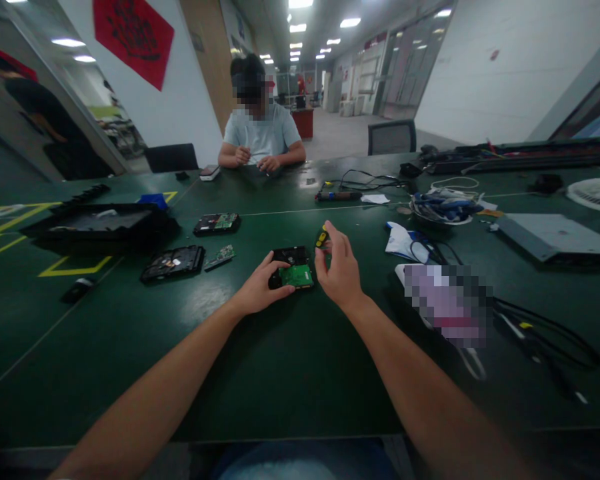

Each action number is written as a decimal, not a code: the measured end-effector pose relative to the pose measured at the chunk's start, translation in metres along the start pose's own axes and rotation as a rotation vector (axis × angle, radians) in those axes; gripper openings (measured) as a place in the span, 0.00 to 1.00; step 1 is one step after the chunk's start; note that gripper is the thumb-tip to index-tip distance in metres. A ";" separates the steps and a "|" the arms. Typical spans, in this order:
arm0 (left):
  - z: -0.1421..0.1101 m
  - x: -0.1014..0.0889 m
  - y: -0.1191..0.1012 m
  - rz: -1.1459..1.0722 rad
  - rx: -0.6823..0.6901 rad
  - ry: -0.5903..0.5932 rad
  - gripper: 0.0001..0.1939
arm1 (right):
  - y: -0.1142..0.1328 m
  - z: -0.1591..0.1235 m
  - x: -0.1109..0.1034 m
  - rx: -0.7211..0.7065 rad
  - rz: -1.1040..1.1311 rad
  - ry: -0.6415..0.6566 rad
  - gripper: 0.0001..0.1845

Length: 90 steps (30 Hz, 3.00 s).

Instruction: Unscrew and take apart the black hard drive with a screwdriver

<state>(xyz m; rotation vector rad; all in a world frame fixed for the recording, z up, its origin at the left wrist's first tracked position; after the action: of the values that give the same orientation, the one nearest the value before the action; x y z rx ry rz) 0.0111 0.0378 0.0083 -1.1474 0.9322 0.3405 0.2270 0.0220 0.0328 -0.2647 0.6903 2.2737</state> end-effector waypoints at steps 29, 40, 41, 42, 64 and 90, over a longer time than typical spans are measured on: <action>-0.001 0.000 0.000 -0.007 -0.003 -0.008 0.31 | 0.004 0.007 0.008 -0.036 -0.019 0.019 0.33; -0.002 -0.001 0.001 -0.041 -0.001 -0.025 0.31 | 0.005 0.008 0.005 -0.024 -0.024 0.006 0.33; -0.001 -0.001 0.001 -0.043 0.001 -0.026 0.31 | 0.005 0.007 0.005 -0.022 -0.023 0.005 0.33; -0.001 -0.001 0.001 -0.044 0.001 -0.025 0.31 | 0.005 0.007 0.005 -0.021 -0.019 0.003 0.33; 0.001 0.000 0.001 0.013 -0.002 -0.005 0.31 | 0.005 0.006 0.004 -0.028 -0.037 -0.005 0.34; 0.001 0.001 0.001 0.012 0.017 -0.011 0.31 | 0.009 0.008 0.001 -0.043 -0.016 -0.004 0.34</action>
<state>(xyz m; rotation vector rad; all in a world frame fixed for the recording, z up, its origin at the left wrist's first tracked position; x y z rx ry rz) 0.0111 0.0392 0.0071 -1.1233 0.9309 0.3477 0.2198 0.0217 0.0424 -0.2853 0.6361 2.2755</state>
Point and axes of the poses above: each hand's wrist, its own z-axis towards the middle knuckle, its own x-axis out of the palm, y = z × x, the point moved 4 cm from there along z, towards the middle knuckle, and after that the axes turned 1 degree about y, right-handed, at the moved point
